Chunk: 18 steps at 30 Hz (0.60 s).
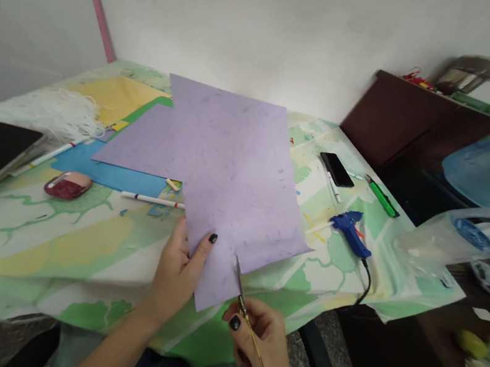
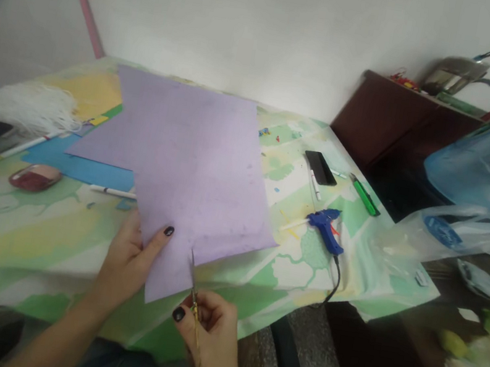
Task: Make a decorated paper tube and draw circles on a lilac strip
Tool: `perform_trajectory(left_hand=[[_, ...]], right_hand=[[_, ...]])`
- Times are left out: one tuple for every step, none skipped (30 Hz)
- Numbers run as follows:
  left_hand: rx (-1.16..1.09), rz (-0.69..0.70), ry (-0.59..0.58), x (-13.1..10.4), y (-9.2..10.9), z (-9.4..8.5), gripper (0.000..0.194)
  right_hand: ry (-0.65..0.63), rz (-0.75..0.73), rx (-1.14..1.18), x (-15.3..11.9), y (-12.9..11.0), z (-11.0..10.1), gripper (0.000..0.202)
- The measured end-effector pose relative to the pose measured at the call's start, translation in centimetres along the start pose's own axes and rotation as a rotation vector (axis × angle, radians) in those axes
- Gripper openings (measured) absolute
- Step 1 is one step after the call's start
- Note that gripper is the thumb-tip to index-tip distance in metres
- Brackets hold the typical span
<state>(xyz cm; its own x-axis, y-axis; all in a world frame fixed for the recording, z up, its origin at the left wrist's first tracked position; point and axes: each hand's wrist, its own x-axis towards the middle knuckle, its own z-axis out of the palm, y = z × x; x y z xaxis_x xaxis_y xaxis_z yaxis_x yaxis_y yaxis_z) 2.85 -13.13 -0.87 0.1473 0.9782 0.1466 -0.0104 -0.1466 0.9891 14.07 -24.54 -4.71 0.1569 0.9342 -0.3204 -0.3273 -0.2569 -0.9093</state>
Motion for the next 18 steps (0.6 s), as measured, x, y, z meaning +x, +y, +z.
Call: perform_trajectory(left_hand=[[-0.023, -0.018, -0.016, 0.0, 0.0, 0.0, 0.051], [-0.047, -0.037, -0.030, 0.0, 0.0, 0.0, 0.050], [-0.072, -0.054, -0.040, 0.0, 0.0, 0.1, 0.050], [-0.092, -0.066, -0.043, 0.0, 0.0, 0.1, 0.049], [-0.104, -0.072, -0.042, -0.1, 0.0, 0.2, 0.049], [-0.113, -0.076, -0.040, -0.1, -0.1, 0.2, 0.048], [-0.122, -0.083, -0.036, -0.1, -0.2, 0.3, 0.048], [-0.136, -0.096, -0.033, -0.2, -0.2, 0.3, 0.048], [-0.155, -0.114, -0.032, -0.2, -0.2, 0.3, 0.048], [-0.182, -0.136, -0.034, -0.2, -0.2, 0.3, 0.049], [-0.216, -0.170, -0.045, -0.2, -0.1, 0.3, 0.051], [-0.259, -0.210, -0.056, -0.2, 0.1, 0.3, 0.053], [-0.308, -0.251, -0.064, -0.2, 0.3, 0.3, 0.056], [-0.362, -0.292, -0.071, -0.2, 0.5, 0.3, 0.057], [-0.412, -0.332, -0.074, -0.2, 0.8, 0.3, 0.058], [-0.455, -0.370, -0.077, -0.2, 1.0, 0.4, 0.059], [-0.488, -0.403, -0.080, -0.3, 1.2, 0.5, 0.059], [-0.510, -0.429, -0.081, -0.3, 1.3, 0.6, 0.059]], right_hand=[[-0.002, 0.005, 0.013, 0.0, 0.0, 0.0, 0.045], [-0.002, 0.005, 0.020, 0.0, -0.1, 0.1, 0.045], [0.002, -0.002, 0.017, 0.0, -0.3, 0.2, 0.044], [0.008, -0.013, 0.006, 0.0, -0.5, 0.3, 0.044], [0.014, -0.024, -0.010, -0.1, -0.8, 0.4, 0.043], [0.022, -0.033, -0.025, -0.1, -1.0, 0.5, 0.042], [0.033, -0.041, -0.034, -0.2, -1.1, 0.7, 0.042], [0.043, -0.048, -0.038, -0.2, -1.2, 0.8, 0.041], [0.054, -0.056, -0.034, -0.2, -1.2, 0.8, 0.040], [0.060, -0.062, -0.027, -0.3, -1.1, 0.9, 0.040], [0.065, -0.066, -0.022, -0.3, -0.9, 0.9, 0.038], [0.070, -0.066, -0.023, -0.3, -0.7, 0.9, 0.036], [0.074, -0.064, -0.031, -0.3, -0.5, 0.9, 0.033], [0.085, -0.065, -0.043, -0.2, -0.4, 0.9, 0.030], [0.096, -0.068, -0.056, -0.2, -0.3, 1.0, 0.026], [0.110, -0.074, -0.068, -0.2, -0.3, 1.1, 0.022], [0.121, -0.074, -0.078, -0.2, -0.5, 1.2, 0.018], [0.124, -0.066, -0.086, -0.2, -0.6, 1.4, 0.014]])
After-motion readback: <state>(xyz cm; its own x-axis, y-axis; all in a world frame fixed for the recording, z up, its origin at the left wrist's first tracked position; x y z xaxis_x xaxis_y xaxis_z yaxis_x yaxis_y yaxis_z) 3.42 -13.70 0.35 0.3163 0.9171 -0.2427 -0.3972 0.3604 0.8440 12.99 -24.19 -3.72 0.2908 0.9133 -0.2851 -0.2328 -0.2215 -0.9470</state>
